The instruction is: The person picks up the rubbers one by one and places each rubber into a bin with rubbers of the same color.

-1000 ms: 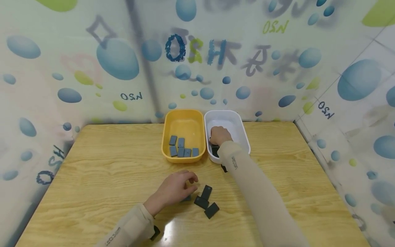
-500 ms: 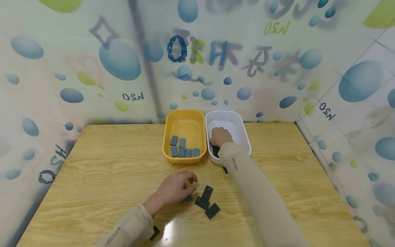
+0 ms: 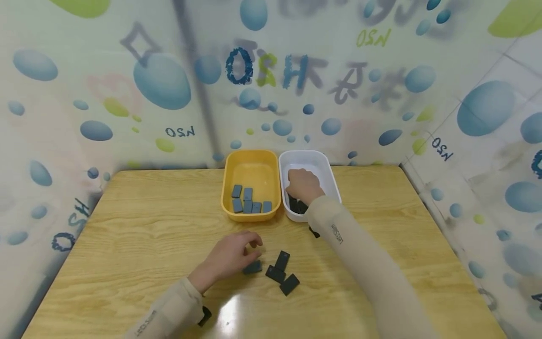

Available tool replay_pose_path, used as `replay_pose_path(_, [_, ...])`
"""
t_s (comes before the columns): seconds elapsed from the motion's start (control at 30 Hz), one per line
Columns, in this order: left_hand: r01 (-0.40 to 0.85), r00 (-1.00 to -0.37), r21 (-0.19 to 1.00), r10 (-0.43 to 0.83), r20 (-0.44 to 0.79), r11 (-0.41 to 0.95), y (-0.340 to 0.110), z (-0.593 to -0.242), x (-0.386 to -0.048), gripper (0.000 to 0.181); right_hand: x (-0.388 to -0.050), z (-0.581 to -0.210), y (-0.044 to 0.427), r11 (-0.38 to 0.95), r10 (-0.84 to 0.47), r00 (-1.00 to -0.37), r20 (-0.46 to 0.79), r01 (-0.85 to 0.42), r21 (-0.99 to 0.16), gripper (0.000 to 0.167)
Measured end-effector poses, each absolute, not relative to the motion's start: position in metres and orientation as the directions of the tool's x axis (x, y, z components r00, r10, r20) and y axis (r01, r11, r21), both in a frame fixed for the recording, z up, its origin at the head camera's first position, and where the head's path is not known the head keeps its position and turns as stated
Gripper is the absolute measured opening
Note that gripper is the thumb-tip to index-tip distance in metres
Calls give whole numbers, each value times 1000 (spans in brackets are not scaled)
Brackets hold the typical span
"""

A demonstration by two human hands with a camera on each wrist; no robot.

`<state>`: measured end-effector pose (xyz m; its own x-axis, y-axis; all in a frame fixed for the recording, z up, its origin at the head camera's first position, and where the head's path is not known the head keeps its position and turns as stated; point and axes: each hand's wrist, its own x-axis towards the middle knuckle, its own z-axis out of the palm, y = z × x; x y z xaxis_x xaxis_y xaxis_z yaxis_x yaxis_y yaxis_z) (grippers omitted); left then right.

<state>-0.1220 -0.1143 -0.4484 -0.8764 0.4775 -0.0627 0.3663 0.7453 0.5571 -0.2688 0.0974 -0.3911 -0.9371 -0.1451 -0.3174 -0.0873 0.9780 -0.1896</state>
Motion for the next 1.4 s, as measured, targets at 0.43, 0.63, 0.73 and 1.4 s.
replay_pose_path(0.43, [472, -832, 494, 555, -25, 730, -124, -448, -119, 16, -225, -370, 117, 966, -207, -956, -208, -166, -200, 40])
replay_pose_path(0.63, [516, -800, 461, 599, -44, 722, -126, -446, -117, 20, -200, -369, 125, 939, -295, -939, -176, -250, -236, 36])
replay_pose_path(0.73, [522, -793, 445, 606, -59, 727, -126, -445, -116, 21, -189, -369, 126, 924, -343, -923, -175, -298, -239, 33])
replay_pose_path(1.4, [604, -739, 355, 668, -86, 713, -125, -440, -114, 27, -144, -424, 133, 870, -471, -862, -187, -419, -260, 25])
